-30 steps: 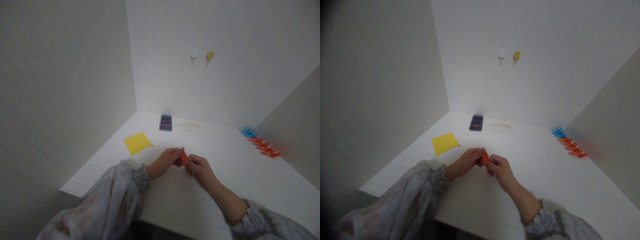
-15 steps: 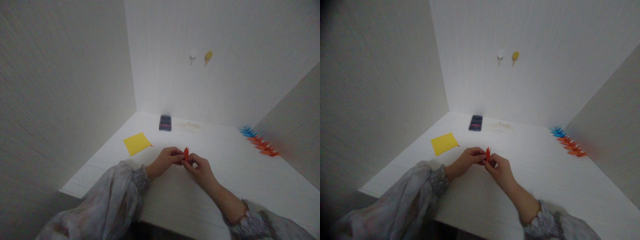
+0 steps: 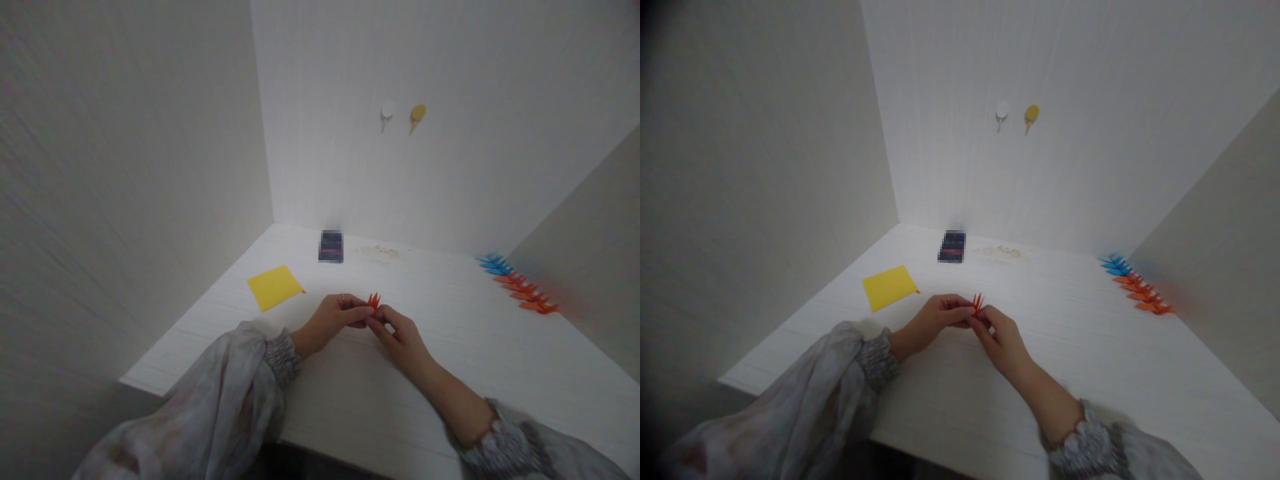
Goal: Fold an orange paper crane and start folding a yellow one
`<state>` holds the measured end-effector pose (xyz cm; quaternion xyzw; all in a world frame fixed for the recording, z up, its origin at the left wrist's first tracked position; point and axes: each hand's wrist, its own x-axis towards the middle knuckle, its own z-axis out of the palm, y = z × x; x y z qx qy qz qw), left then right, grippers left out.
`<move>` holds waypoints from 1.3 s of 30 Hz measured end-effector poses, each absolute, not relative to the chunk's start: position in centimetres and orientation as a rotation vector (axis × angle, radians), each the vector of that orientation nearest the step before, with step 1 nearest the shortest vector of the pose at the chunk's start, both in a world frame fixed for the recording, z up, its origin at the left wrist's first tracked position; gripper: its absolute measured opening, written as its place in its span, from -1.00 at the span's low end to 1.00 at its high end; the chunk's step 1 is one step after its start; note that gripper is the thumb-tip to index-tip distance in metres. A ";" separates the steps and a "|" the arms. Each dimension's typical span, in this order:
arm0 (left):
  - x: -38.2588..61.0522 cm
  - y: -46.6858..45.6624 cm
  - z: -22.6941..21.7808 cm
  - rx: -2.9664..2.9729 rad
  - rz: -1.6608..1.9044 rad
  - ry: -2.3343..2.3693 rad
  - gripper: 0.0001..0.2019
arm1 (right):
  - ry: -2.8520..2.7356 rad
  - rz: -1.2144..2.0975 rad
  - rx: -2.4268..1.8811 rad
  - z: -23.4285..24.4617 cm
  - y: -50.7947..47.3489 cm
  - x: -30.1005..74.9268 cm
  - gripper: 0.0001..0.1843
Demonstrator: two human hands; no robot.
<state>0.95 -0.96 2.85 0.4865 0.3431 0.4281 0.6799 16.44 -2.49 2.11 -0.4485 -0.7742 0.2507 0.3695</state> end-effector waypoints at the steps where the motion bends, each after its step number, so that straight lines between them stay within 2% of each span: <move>1: 0.9 -1.0 2.9 1.101 0.954 0.764 -0.73 | -1.986 0.643 -1.153 2.1 -2.5 16.5 -0.79; 8: 0.7 -1.0 2.8 1.086 0.958 0.733 -0.75 | -1.897 0.691 -1.131 1.9 -2.2 16.6 -0.88; 27: 0.6 -0.9 2.9 1.118 0.957 0.729 -0.72 | -1.492 1.039 -1.012 1.5 -1.6 16.7 -0.93; 31: 0.7 -0.9 2.7 1.124 0.964 0.711 -0.71 | -1.383 1.159 -0.956 1.3 -1.5 16.6 -0.89; 39: 0.6 -0.9 2.5 1.112 0.983 0.731 -0.74 | -1.332 1.222 -0.892 1.3 -1.5 16.8 -0.92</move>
